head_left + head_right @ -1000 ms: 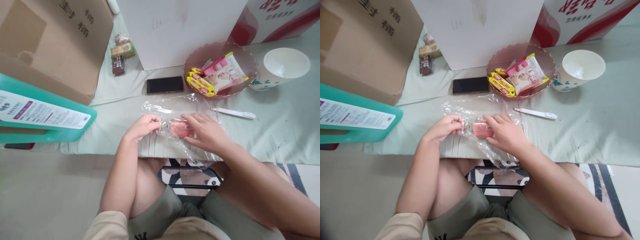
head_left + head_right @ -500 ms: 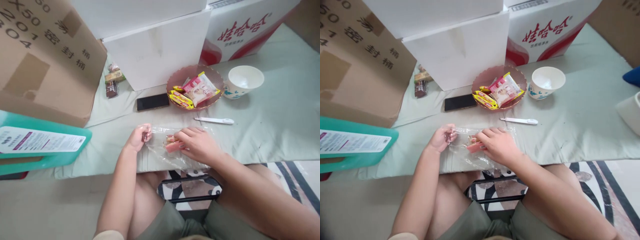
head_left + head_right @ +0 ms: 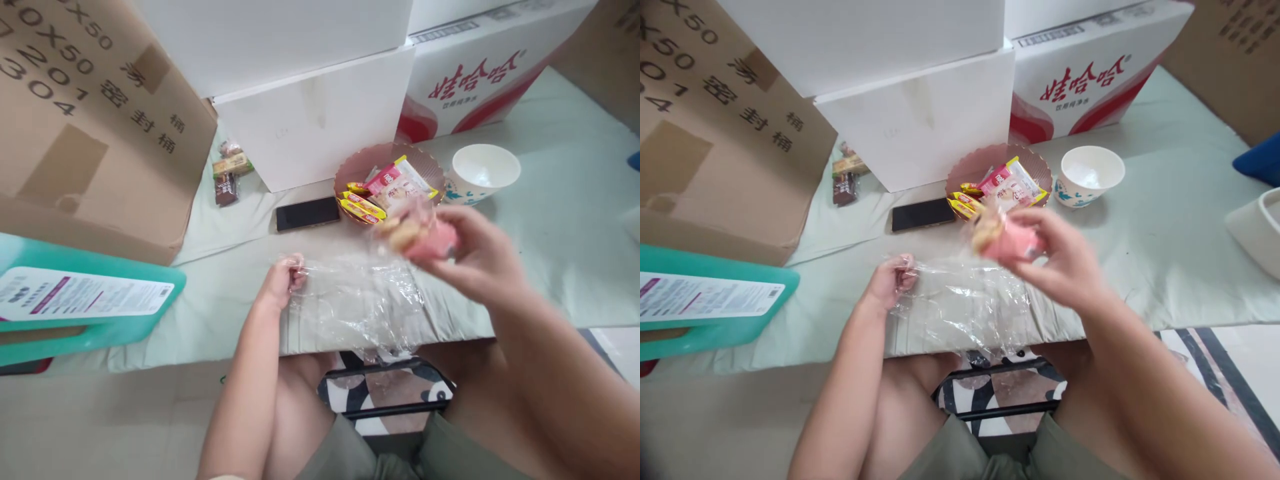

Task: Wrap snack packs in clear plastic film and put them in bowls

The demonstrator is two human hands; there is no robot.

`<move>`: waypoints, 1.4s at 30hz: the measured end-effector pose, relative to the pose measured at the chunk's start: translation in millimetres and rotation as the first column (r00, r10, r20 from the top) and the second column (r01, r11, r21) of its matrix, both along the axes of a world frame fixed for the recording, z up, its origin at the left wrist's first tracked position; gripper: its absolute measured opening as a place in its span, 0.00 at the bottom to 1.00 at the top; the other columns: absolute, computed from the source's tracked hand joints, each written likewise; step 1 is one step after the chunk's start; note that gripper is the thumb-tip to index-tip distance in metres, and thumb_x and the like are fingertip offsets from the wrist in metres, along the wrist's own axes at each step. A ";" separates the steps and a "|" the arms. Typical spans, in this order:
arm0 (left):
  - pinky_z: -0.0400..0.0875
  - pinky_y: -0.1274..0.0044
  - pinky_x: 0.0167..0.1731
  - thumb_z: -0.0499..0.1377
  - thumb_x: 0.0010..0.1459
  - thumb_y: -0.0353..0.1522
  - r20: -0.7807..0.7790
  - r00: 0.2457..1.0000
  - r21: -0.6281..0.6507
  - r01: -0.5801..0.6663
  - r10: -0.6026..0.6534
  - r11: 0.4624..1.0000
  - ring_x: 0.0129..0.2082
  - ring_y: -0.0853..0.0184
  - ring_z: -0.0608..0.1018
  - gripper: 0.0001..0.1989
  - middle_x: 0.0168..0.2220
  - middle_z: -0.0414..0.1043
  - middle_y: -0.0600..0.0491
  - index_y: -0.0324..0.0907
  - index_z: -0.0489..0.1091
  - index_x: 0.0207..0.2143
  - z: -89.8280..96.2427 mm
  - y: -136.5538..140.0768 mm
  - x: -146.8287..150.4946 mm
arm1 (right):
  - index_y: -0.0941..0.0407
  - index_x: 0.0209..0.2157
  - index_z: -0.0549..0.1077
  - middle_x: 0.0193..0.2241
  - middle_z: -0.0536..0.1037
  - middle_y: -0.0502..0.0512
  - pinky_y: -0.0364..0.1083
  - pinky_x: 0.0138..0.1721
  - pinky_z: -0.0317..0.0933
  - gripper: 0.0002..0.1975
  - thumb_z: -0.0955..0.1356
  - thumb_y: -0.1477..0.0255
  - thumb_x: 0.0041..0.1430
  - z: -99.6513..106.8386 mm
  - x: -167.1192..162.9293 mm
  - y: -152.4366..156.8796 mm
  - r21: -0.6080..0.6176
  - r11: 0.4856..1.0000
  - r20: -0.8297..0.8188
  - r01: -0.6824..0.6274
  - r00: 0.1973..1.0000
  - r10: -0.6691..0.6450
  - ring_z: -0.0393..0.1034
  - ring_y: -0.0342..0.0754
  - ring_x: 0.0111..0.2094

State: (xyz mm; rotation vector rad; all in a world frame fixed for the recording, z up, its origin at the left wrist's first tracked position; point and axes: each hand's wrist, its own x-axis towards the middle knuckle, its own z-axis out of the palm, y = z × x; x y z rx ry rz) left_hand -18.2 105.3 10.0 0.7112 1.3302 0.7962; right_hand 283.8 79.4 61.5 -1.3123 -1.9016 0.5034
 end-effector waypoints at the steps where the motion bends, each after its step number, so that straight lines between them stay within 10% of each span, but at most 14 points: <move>1: 0.42 0.86 0.13 0.56 0.34 0.33 -0.007 1.000 -0.002 0.003 -0.003 1.000 0.13 0.79 0.53 0.09 0.16 0.49 0.61 0.42 0.55 0.16 0.0 -0.2 0.0 | 0.50 0.50 0.72 0.44 0.81 0.55 0.53 0.38 0.72 0.22 0.74 0.66 0.53 6.0 -0.7 11.6 -0.025 0.991 -0.038 0.134 0.990 -0.135 0.78 0.55 0.41; 4: 0.41 0.86 0.13 0.56 0.33 0.32 -0.014 1.000 -0.002 0.013 -0.013 1.000 0.13 0.79 0.54 0.08 0.16 0.49 0.61 0.42 0.56 0.16 -0.6 -0.3 -0.5 | 0.55 0.47 0.74 0.39 0.80 0.54 0.55 0.42 0.71 0.23 0.76 0.67 0.48 18.5 -9.5 58.1 -0.110 0.930 -0.071 0.351 0.930 -0.360 0.77 0.56 0.40; 10: 0.42 0.87 0.12 0.56 0.33 0.32 0.006 0.999 0.003 0.041 -0.041 0.999 0.13 0.79 0.55 0.09 0.15 0.49 0.61 0.42 0.55 0.15 -1.3 0.2 -4.4 | 0.59 0.48 0.72 0.49 0.78 0.64 0.62 0.57 0.64 0.19 0.73 0.68 0.57 31.8 -24.7 116.2 -0.097 0.915 0.060 0.391 0.920 -0.387 0.72 0.61 0.53; 16: 0.43 0.85 0.13 0.58 0.36 0.34 0.030 0.995 0.013 0.091 -0.091 0.996 0.13 0.79 0.54 0.12 0.15 0.49 0.60 0.42 0.55 0.15 -3.5 0.8 -7.4 | 0.47 0.48 0.73 0.49 0.79 0.57 0.62 0.57 0.68 0.12 0.70 0.68 0.62 21.2 -10.0 36.0 0.133 0.971 -0.032 0.199 0.980 -0.197 0.74 0.59 0.53; 23: 0.46 0.84 0.15 0.60 0.35 0.34 0.031 0.985 0.066 0.165 -0.167 0.984 0.13 0.79 0.58 0.11 0.14 0.51 0.60 0.41 0.58 0.15 -5.9 -0.6 -10.2 | 0.53 0.60 0.67 0.59 0.74 0.65 0.65 0.57 0.69 0.33 0.74 0.60 0.55 -54.5 7.6 -28.0 -0.087 0.982 0.150 -0.166 0.973 0.178 0.71 0.65 0.60; 28: 0.53 0.83 0.16 0.61 0.35 0.32 0.023 0.987 0.120 0.154 -0.158 0.981 0.15 0.76 0.63 0.07 0.15 0.58 0.59 0.40 0.64 0.17 -5.2 -4.2 -16.9 | 0.51 0.35 0.74 0.44 0.83 0.58 0.62 0.51 0.72 0.01 0.68 0.70 0.61 -77.9 3.3 -23.3 -0.045 0.999 0.025 -0.025 0.999 0.026 0.78 0.59 0.49; 35: 0.74 0.78 0.30 0.66 0.46 0.33 0.024 0.994 0.222 -0.108 0.106 0.969 0.30 0.68 0.81 0.13 0.30 0.77 0.55 0.43 0.63 0.29 -7.5 -5.3 -8.3 | 0.44 0.48 0.70 0.46 0.81 0.54 0.58 0.53 0.71 0.22 0.77 0.60 0.54 -71.1 13.4 -28.8 -0.060 0.992 -0.543 0.107 0.831 -0.123 0.77 0.55 0.51; 42: 0.78 0.75 0.32 0.66 0.52 0.36 0.206 0.967 0.221 -0.194 0.149 0.956 0.33 0.65 0.84 0.16 0.32 0.78 0.58 0.46 0.59 0.34 -5.9 2.1 -2.2 | 0.51 0.33 0.74 0.45 0.83 0.57 0.54 0.45 0.75 0.16 0.76 0.56 0.53 -78.2 2.5 -27.9 -0.515 0.850 -0.475 -0.113 0.862 -0.174 0.79 0.54 0.44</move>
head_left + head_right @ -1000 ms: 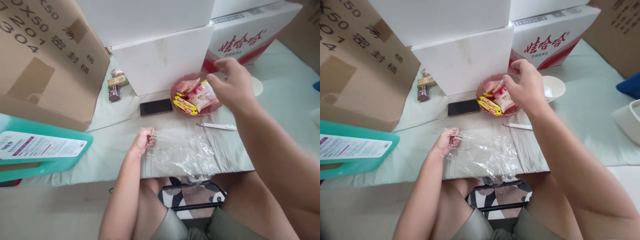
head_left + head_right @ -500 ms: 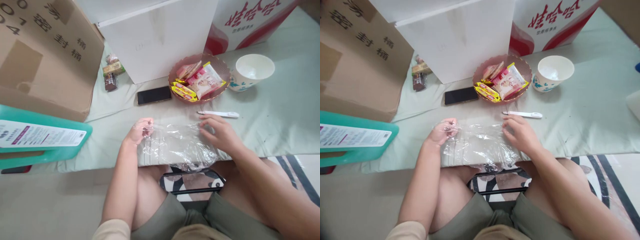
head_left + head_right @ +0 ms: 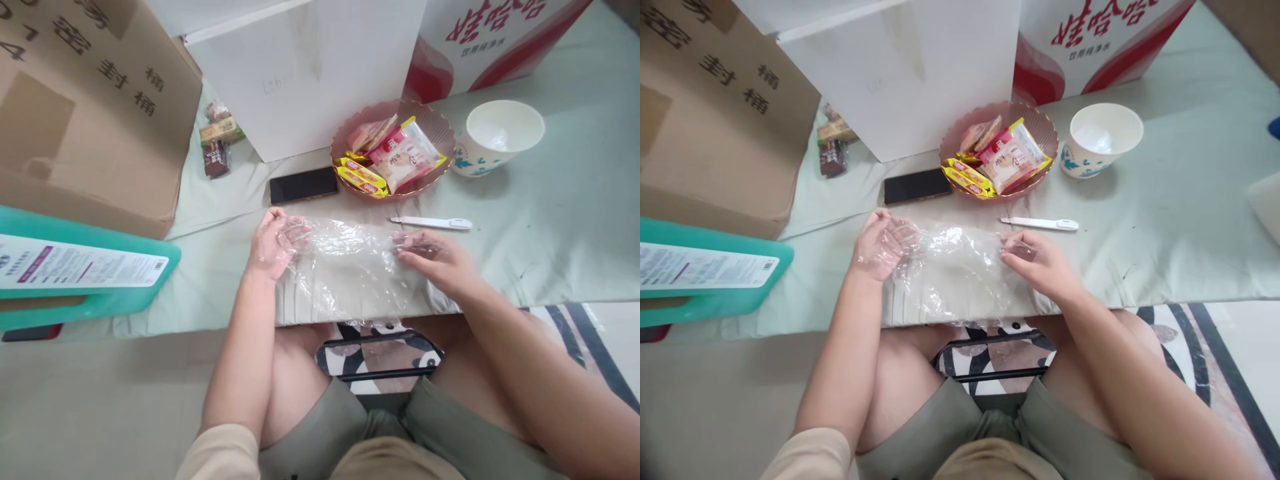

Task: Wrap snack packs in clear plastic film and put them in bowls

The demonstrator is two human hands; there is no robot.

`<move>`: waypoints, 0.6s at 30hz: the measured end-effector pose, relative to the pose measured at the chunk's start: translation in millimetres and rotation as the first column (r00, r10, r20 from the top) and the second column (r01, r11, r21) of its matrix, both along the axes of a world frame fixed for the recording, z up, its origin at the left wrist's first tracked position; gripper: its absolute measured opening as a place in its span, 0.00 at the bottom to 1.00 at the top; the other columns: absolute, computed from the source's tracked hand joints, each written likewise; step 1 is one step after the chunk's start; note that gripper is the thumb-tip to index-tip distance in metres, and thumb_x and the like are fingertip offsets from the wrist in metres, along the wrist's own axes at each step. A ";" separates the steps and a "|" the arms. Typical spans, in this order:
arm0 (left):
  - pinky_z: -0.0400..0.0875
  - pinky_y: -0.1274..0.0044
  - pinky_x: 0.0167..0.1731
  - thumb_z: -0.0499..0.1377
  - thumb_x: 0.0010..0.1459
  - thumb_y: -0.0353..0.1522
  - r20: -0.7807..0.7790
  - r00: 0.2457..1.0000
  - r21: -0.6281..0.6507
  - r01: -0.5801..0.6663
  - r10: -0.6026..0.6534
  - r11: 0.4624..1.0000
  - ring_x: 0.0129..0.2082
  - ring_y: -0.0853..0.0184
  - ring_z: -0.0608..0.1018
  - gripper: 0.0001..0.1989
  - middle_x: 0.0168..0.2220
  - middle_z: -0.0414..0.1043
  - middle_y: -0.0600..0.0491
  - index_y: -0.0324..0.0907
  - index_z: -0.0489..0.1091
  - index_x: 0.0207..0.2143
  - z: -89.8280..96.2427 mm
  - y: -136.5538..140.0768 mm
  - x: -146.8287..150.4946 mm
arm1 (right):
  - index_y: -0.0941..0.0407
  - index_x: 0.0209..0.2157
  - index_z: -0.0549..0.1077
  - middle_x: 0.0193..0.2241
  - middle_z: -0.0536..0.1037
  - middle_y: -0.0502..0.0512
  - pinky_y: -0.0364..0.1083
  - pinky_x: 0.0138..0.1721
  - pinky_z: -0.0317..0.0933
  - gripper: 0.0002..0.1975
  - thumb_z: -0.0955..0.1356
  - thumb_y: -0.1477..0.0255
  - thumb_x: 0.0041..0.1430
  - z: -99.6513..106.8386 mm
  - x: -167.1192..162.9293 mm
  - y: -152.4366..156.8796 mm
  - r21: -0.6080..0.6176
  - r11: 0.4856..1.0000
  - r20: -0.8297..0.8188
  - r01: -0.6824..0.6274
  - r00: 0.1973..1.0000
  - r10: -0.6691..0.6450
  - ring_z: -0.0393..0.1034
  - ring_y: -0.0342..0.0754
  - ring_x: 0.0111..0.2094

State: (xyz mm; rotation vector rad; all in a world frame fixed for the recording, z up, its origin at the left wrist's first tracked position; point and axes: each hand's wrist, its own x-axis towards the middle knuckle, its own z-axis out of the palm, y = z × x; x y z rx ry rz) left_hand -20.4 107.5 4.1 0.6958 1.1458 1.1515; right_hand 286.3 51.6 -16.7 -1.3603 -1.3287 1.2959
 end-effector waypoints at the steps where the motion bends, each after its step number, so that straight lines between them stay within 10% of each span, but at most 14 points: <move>1: 0.79 0.74 0.33 0.67 0.51 0.36 0.015 1.000 0.007 0.005 -0.005 1.000 0.34 0.65 0.84 0.17 0.33 0.78 0.58 0.47 0.60 0.35 -0.5 -0.5 -1.3 | 0.52 0.30 0.72 0.42 0.83 0.56 0.53 0.42 0.74 0.16 0.75 0.56 0.54 1.5 -3.1 -0.4 0.006 1.000 0.003 0.016 1.000 -0.016 0.79 0.53 0.41; 7: 0.78 0.75 0.37 0.76 0.40 0.31 -0.110 0.970 -0.050 0.214 -0.219 0.975 0.39 0.62 0.84 0.31 0.39 0.82 0.50 0.44 0.67 0.47 -9.1 -10.5 -4.8 | 0.49 0.33 0.69 0.38 0.83 0.51 0.51 0.45 0.73 0.15 0.76 0.59 0.55 10.2 -12.5 -1.9 0.299 0.908 -0.193 0.293 0.951 -0.243 0.79 0.50 0.42; 11: 0.76 0.75 0.37 0.76 0.39 0.32 -0.186 0.971 -0.049 0.145 -0.151 0.988 0.38 0.63 0.84 0.30 0.37 0.82 0.50 0.43 0.68 0.44 -10.9 -8.9 -3.3 | 0.47 0.46 0.71 0.45 0.83 0.52 0.52 0.40 0.75 0.22 0.77 0.61 0.52 3.8 -8.2 -3.1 0.238 0.959 -0.102 0.157 0.985 -0.136 0.80 0.52 0.41; 14: 0.75 0.78 0.35 0.75 0.42 0.37 -0.226 0.971 -0.029 0.076 -0.080 0.997 0.39 0.63 0.84 0.23 0.38 0.82 0.49 0.41 0.69 0.37 -11.7 -4.9 -3.6 | 0.51 0.37 0.77 0.39 0.84 0.54 0.52 0.40 0.75 0.10 0.75 0.63 0.56 -3.1 -5.2 -3.3 0.181 0.982 0.150 0.051 0.986 -0.079 0.80 0.54 0.40; 18: 0.65 0.83 0.21 0.71 0.48 0.40 -0.343 0.937 -0.029 0.058 -0.065 0.998 0.34 0.65 0.83 0.18 0.37 0.81 0.50 0.42 0.68 0.35 -14.8 -3.7 -4.6 | 0.51 0.33 0.74 0.31 0.83 0.50 0.48 0.30 0.73 0.07 0.73 0.64 0.59 -6.4 -3.4 -1.7 0.188 0.955 0.158 0.229 0.953 -0.260 0.79 0.49 0.28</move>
